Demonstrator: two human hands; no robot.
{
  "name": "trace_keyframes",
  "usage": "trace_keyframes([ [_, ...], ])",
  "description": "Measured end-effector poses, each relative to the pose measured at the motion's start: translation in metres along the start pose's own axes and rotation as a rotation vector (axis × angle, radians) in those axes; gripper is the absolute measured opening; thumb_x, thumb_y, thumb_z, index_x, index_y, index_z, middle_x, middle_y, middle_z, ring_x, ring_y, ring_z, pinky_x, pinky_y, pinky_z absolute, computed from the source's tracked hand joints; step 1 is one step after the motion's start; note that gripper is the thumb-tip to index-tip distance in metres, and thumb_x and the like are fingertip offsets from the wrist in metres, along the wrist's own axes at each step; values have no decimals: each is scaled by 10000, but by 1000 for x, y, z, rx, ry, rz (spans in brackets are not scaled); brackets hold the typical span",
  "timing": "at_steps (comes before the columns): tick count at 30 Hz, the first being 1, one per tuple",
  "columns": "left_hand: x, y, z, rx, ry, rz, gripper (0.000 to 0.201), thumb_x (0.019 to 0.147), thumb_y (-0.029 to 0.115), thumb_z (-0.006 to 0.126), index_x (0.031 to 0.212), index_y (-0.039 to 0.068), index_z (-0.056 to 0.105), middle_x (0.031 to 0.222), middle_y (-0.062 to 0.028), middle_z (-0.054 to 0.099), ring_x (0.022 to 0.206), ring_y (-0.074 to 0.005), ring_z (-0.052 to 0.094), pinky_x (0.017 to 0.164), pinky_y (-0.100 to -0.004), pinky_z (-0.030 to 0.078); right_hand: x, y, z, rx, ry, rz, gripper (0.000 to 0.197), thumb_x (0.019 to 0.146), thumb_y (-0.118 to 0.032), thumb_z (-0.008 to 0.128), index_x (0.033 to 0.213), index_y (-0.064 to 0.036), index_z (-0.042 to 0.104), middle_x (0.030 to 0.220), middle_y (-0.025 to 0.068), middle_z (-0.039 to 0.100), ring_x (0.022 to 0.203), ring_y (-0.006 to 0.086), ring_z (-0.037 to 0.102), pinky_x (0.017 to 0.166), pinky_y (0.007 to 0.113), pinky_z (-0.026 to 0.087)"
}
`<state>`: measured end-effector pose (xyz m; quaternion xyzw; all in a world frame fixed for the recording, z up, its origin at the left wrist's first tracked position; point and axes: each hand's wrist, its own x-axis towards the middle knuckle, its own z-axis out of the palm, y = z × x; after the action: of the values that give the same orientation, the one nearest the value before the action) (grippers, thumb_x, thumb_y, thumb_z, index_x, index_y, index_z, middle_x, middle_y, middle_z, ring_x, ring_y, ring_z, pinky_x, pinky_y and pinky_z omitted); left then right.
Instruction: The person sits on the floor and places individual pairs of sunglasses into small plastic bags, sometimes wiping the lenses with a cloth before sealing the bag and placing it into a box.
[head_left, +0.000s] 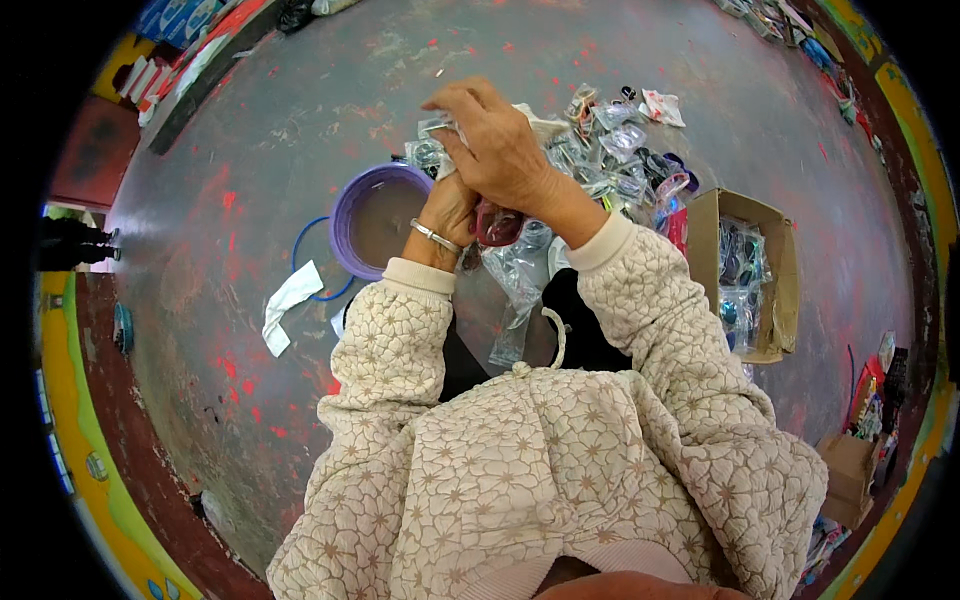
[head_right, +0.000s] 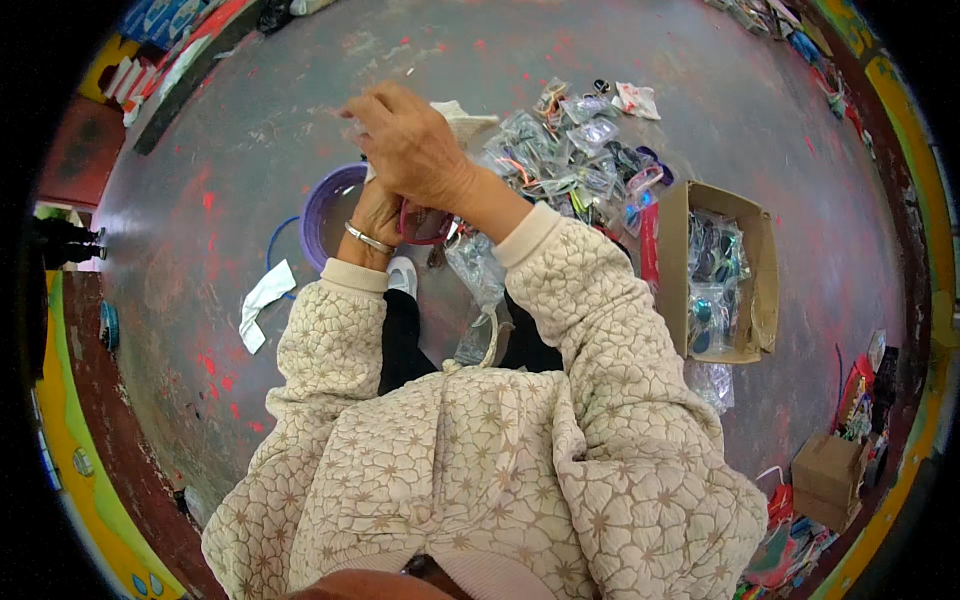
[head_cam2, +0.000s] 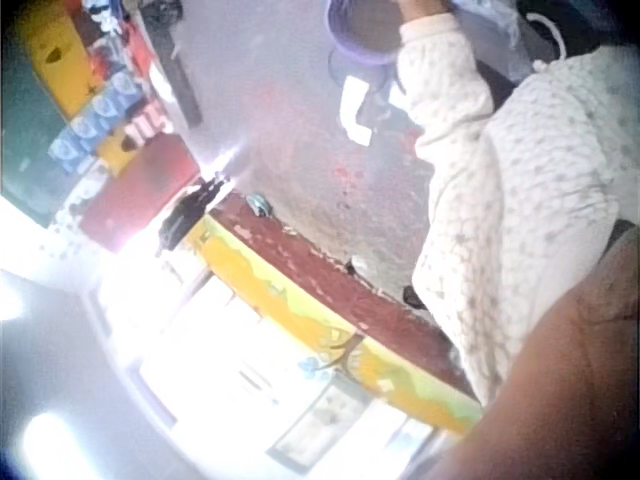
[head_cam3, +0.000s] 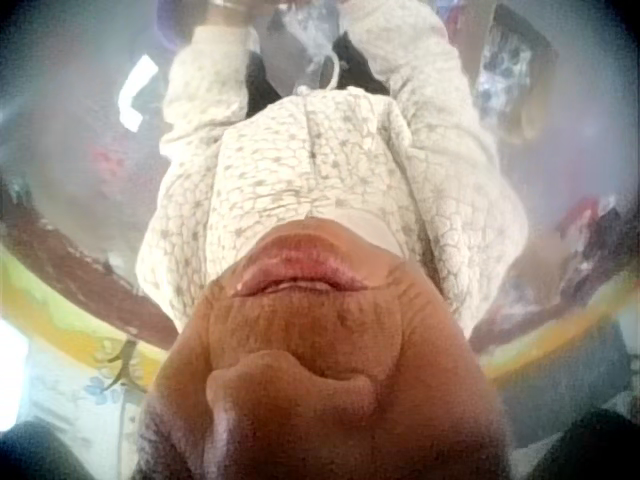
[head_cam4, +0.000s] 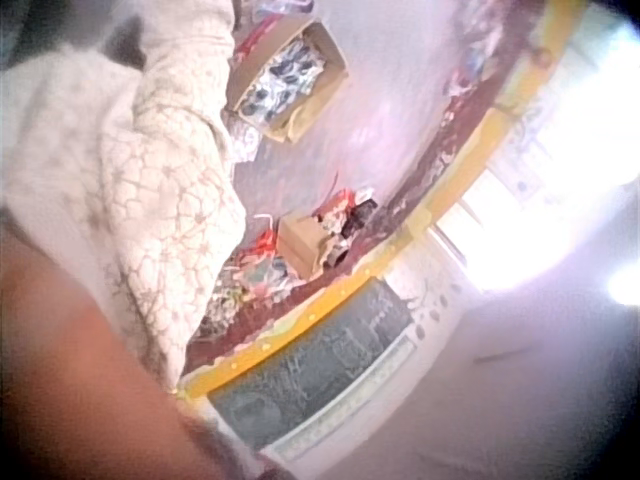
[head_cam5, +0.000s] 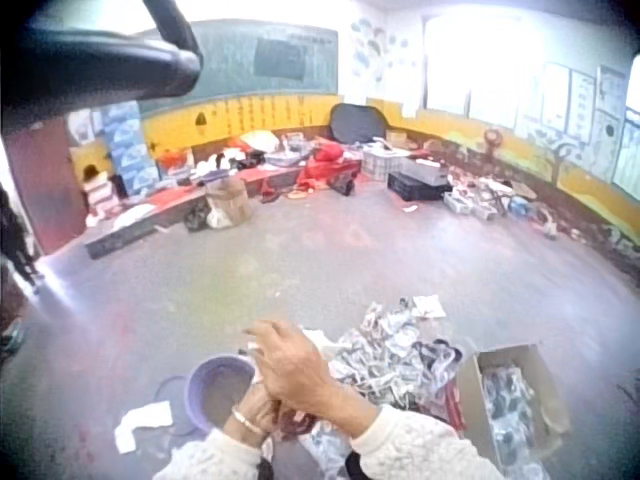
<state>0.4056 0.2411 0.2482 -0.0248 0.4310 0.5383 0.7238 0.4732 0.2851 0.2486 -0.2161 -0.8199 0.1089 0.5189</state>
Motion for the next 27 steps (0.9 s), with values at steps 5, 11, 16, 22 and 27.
trace_keyframes([
  [5, 32, 16, -59, -67, -624, -315, 196, 924, 227, 392, 919, 59, 494, 548, 47, 386, 395, -60, 362, 321, -187, 326, 9, 70, -7, -94, 83, 309, 195, 756, -125, 595, 904, 2, 587, 903, 117, 599, 847, 223, 589, 724, 321, 470],
  [11, 64, 18, -85, -77, -650, -128, 217, 902, 188, 417, 964, 6, 518, 626, -29, 567, 452, -60, 497, 388, -177, 433, 17, 51, -21, 351, 362, 754, 178, 796, -142, 561, 903, 0, 549, 812, 84, 598, 691, 202, 607, 601, 335, 490],
  [16, 59, 15, -59, -15, -252, 221, 217, 926, 227, 363, 949, 67, 507, 693, -18, 546, 508, -118, 498, 430, -237, 429, -12, 17, 32, 173, -53, 130, 142, 755, -116, 560, 863, -26, 540, 804, 131, 528, 794, 299, 531, 724, 365, 421],
  [22, 59, 45, -94, 216, -329, 627, 208, 917, 189, 382, 1010, 49, 505, 828, -72, 582, 728, -179, 580, 666, -334, 507, -42, -22, 18, 449, -157, 173, 150, 750, -127, 584, 850, -24, 541, 792, 129, 527, 781, 277, 530, 715, 330, 424],
  [27, 53, 61, -93, -28, -318, 603, 163, 894, 172, 435, 952, 47, 522, 795, -82, 595, 685, -192, 595, 602, -308, 523, -51, 23, -8, 128, -130, 666, 141, 772, -98, 583, 868, -2, 541, 775, 98, 587, 716, 188, 586, 657, 296, 459],
])
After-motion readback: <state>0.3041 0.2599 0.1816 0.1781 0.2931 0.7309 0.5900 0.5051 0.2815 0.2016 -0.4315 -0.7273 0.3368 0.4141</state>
